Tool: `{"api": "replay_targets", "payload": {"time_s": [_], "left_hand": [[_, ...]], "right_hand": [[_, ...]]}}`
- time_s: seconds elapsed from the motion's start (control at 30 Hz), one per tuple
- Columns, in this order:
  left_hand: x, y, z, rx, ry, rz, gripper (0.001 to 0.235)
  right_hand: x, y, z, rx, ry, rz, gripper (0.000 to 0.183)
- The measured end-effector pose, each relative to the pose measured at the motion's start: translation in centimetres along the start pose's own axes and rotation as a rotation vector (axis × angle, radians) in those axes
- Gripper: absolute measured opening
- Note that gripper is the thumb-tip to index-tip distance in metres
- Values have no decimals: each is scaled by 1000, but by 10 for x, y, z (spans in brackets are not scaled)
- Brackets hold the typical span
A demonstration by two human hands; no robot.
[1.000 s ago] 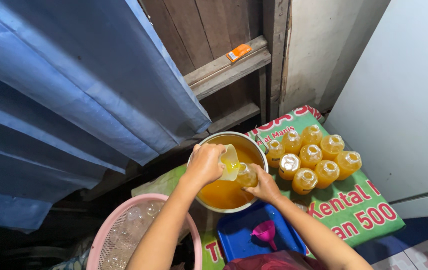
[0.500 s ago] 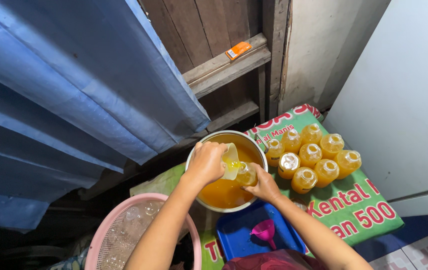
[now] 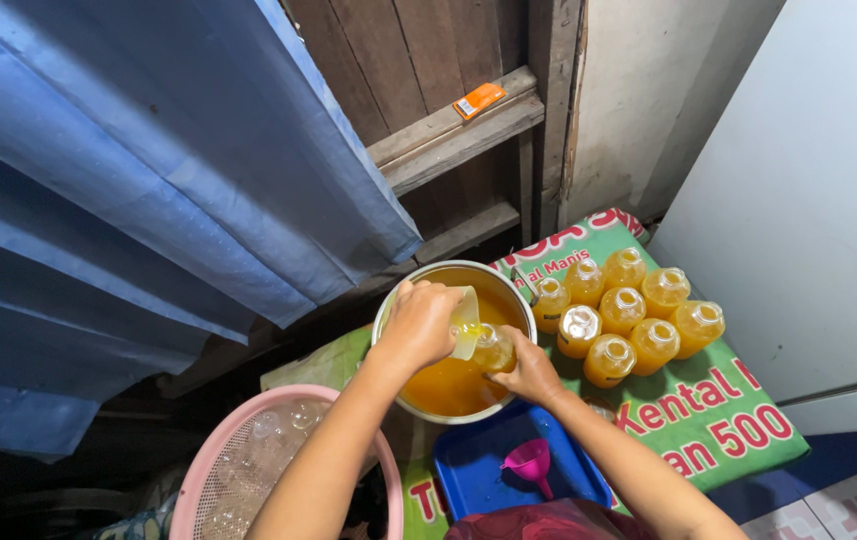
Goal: The person pours an orange liquid from a large pot into multiple small plastic bottles using a plastic jug and a pink funnel. The filled bottles are placed on a green sack on the table.
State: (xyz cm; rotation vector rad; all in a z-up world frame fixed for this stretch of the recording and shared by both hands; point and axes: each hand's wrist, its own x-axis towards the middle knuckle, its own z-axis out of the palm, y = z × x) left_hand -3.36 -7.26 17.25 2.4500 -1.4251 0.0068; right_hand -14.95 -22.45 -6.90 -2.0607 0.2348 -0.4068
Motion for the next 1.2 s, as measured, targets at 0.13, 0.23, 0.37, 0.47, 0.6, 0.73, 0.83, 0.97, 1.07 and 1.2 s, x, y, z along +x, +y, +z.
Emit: {"api": "replay_targets", "payload": {"time_s": [0.13,0.23,0.37,0.47,0.6,0.73,0.83,0.97,1.07,1.2], "left_hand": [[1,4,0,-8,42,35,38],[2,6,-2,4,46,59,37],[3,9,-4,31,10,53,31],[4,10,-4,34,14,55,29],[5,12,-2,62,27,75,24],[7,14,0,75,43,90,20],[8,16,2,84,39,106,20],[9,19,4,104,42,136,19],[10,21,5,118,52,167,20],[11,24,8,135,62,200,18]], "right_hand": [[0,-2,-1,-7,-4,6,81],[0,-4,-2,4,-8,12,81],[0,-6,-3,4,6,-16,81],[1,-7,-2,10,12,-20,80],[0,-7,-2,9,12,-13,80],[1,-7,-3,6,8,-7,80],[0,-7,-2,10,11,-4,79],[0,-6,-2,17,14,-13,78],[0,-7,-2,21,25,-29,79],[0,-8,-2,27,26,-22,80]]}}
